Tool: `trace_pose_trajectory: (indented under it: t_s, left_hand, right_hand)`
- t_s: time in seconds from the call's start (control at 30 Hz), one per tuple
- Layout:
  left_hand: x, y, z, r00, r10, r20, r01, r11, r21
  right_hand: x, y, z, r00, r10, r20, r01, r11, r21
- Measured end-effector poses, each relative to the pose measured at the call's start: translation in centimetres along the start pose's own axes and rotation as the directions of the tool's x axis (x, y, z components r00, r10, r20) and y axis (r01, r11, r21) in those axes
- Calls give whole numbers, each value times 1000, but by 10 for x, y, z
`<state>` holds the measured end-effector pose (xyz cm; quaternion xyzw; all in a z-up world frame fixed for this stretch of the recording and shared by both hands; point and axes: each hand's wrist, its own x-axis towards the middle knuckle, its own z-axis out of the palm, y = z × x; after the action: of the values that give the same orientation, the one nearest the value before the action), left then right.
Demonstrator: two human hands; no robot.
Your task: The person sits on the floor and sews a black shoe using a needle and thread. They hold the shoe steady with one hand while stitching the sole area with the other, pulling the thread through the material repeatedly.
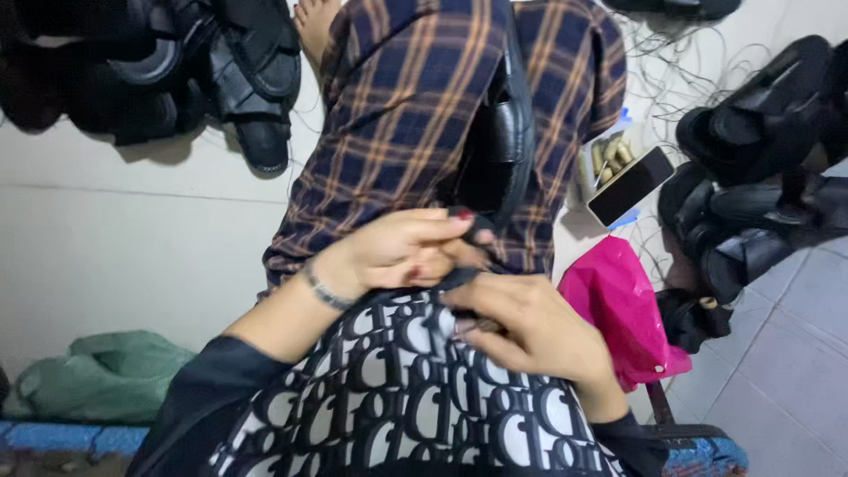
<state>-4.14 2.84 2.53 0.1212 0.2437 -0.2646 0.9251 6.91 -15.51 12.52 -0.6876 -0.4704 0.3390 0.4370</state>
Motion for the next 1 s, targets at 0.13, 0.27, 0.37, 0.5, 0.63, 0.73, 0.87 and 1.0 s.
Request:
trace_pose_trajectory:
  t_s: [0.13, 0.27, 0.37, 0.5, 0.63, 0.73, 0.87, 1.0]
  left_hand:
    - [-61, 69, -98, 890, 265, -371, -48, 863, 503]
    - [-109, 83, -74, 252, 951, 181, 848, -307, 433]
    - [-71, 78, 37, 428, 902, -64, -12, 77, 997]
    - [-15, 41, 26, 683, 623, 381, 102, -598, 795]
    - [12, 30, 15, 613, 543, 573, 79, -764, 640]
    - [23, 28, 11, 576, 550, 604, 103, -782, 614]
    - [42, 20, 3, 527, 556, 643, 96, -791, 605]
    - [41, 26, 2, 519, 559, 646, 99, -791, 604]
  right_hand:
    - [-11, 19, -50, 984, -107, 144, 101, 994, 50]
    - [-28, 44, -54, 960, 264, 92, -113, 667, -737]
    - [-23, 46, -48, 964, 251, 89, -81, 594, -800]
    - [-16, 42, -49, 960, 257, 109, -68, 596, -800]
    - [-13, 41, -51, 949, 297, 101, -67, 508, -859]
    - [-5, 27, -48, 946, 313, 79, -70, 438, -896]
    - [-8, 22, -31, 941, 338, 12, -77, 250, -965]
    - [-8, 50, -40, 961, 274, 48, -126, 584, -802]
